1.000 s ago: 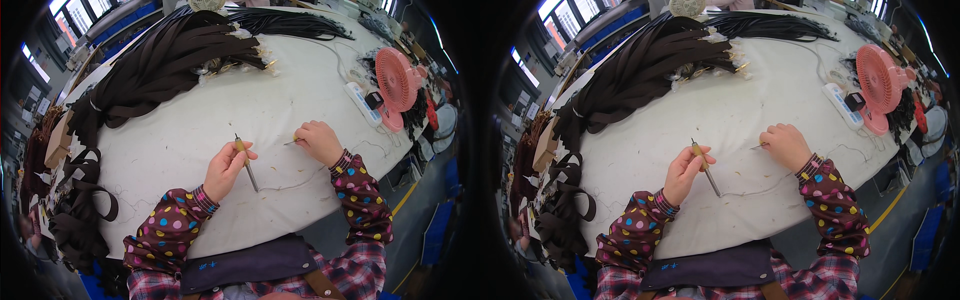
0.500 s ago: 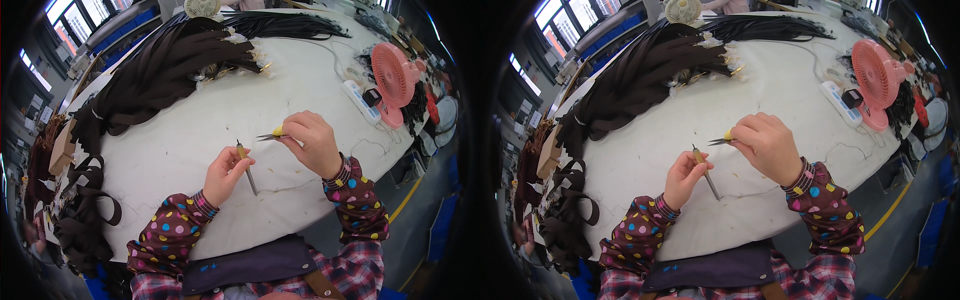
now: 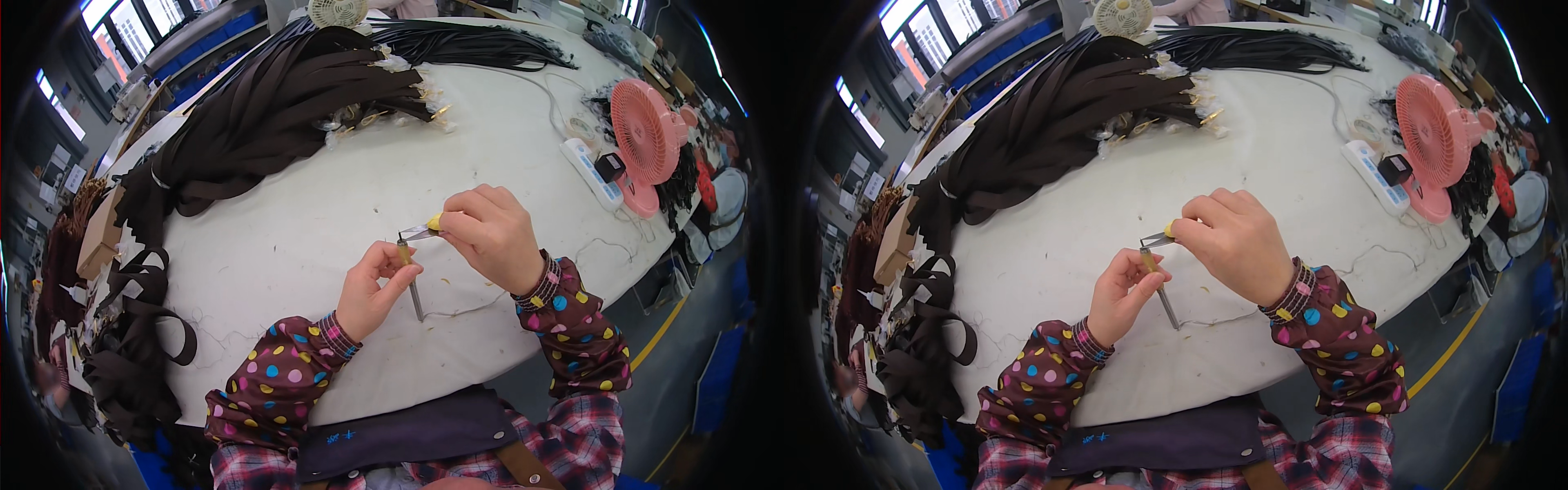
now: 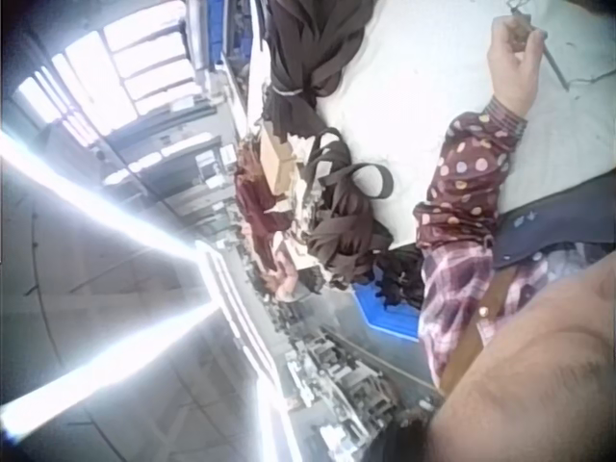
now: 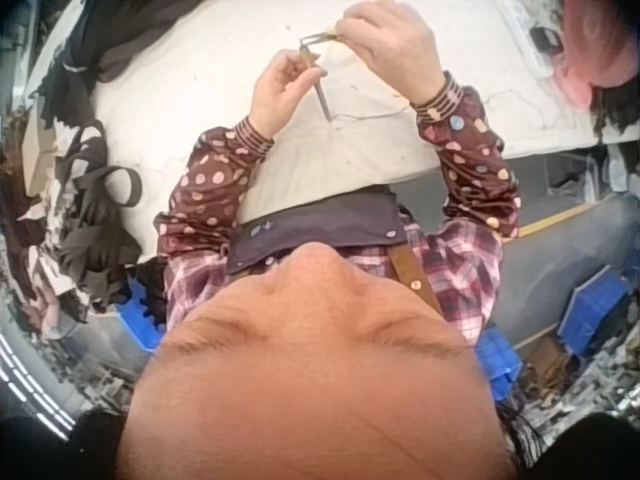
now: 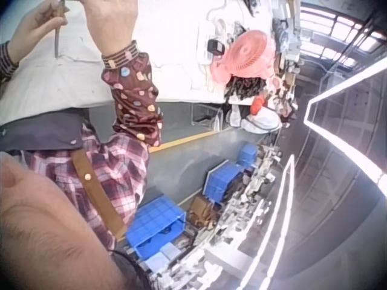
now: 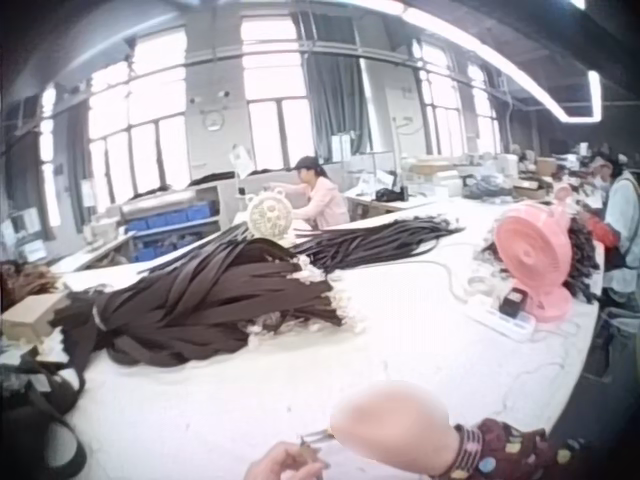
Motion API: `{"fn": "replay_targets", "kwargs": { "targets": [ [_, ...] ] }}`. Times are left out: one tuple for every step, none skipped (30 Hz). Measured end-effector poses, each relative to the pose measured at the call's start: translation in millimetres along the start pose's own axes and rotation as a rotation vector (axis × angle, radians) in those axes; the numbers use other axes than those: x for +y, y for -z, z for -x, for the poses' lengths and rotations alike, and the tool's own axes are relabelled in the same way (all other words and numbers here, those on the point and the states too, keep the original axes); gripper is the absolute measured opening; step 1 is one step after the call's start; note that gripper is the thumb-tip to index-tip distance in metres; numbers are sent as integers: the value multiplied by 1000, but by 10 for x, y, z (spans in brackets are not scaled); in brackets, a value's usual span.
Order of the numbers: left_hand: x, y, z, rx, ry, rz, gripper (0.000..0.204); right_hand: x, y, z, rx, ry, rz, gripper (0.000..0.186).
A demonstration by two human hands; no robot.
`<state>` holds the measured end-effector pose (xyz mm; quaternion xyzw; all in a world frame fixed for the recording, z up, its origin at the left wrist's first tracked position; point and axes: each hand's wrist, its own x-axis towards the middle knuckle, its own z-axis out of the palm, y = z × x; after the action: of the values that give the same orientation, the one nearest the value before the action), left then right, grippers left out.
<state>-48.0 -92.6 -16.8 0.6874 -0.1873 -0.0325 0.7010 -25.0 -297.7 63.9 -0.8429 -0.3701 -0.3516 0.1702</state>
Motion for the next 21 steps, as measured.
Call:
{"fn": "replay_targets", "kwargs": {
  "targets": [
    [11, -7, 0, 2, -2, -1, 19, 4, 2, 6, -7, 5, 10, 8],
    [20, -6, -1, 4, -4, -5, 19, 5, -2, 10, -11, 8, 19, 8],
    [20, -3, -2, 5, -3, -6, 19, 4, -7, 11, -7, 8, 20, 12],
    [17, 1, -2, 5, -1, -8, 19, 2, -13, 13, -4, 8, 22, 15],
    [17, 4, -1, 6, 0, -9, 19, -1, -18, 12, 0, 8, 24, 18],
    [21, 4, 0, 10, -2, -10, 19, -3, -24, 9, 7, 12, 27, 18],
    [26, 1, 2, 14, -4, -11, 19, -4, -30, 6, 15, 15, 29, 18],
    [27, -3, 1, 17, -6, -9, 19, -5, -29, 4, 20, 18, 33, 18],
    [26, -5, -1, 15, -9, -11, 19, -6, -24, 4, 16, 16, 38, 18],
    [25, -6, -3, 12, -12, -12, 19, -6, -16, 5, 13, 13, 43, 18],
    [25, -4, -4, 11, -13, -17, 19, -5, -18, 6, 12, 11, 46, 17],
    [28, -2, -5, 11, -13, -24, 19, -6, -21, 7, 10, 12, 47, 17],
    [33, -1, -6, 10, -13, -32, 19, -6, -24, 9, 9, 13, 49, 17],
    [37, 1, -5, 9, -14, -39, 19, -8, -25, 8, 7, 15, 52, 17],
    [37, 2, -5, 12, -15, -42, 19, -11, -18, 8, -8, 20, 62, 15],
    [37, 2, -4, 15, -16, -46, 20, -16, -4, 6, -22, 26, 73, 13],
    [37, -1, -5, 16, -18, -48, 20, -19, 8, 5, -37, 31, 84, 12],
    [38, -3, -6, 19, -19, -51, 20, -21, 11, 1, -27, 32, 82, 12],
    [41, -6, -8, 21, -20, -53, 19, -24, 12, -5, -18, 33, 80, 12],
    [44, -6, -9, 24, -21, -57, 19, -27, 10, -8, -8, 34, 76, 13],
    [48, -8, -9, 28, -21, -64, 20, -32, 15, -10, -10, 41, 83, 12]
  ]
}}
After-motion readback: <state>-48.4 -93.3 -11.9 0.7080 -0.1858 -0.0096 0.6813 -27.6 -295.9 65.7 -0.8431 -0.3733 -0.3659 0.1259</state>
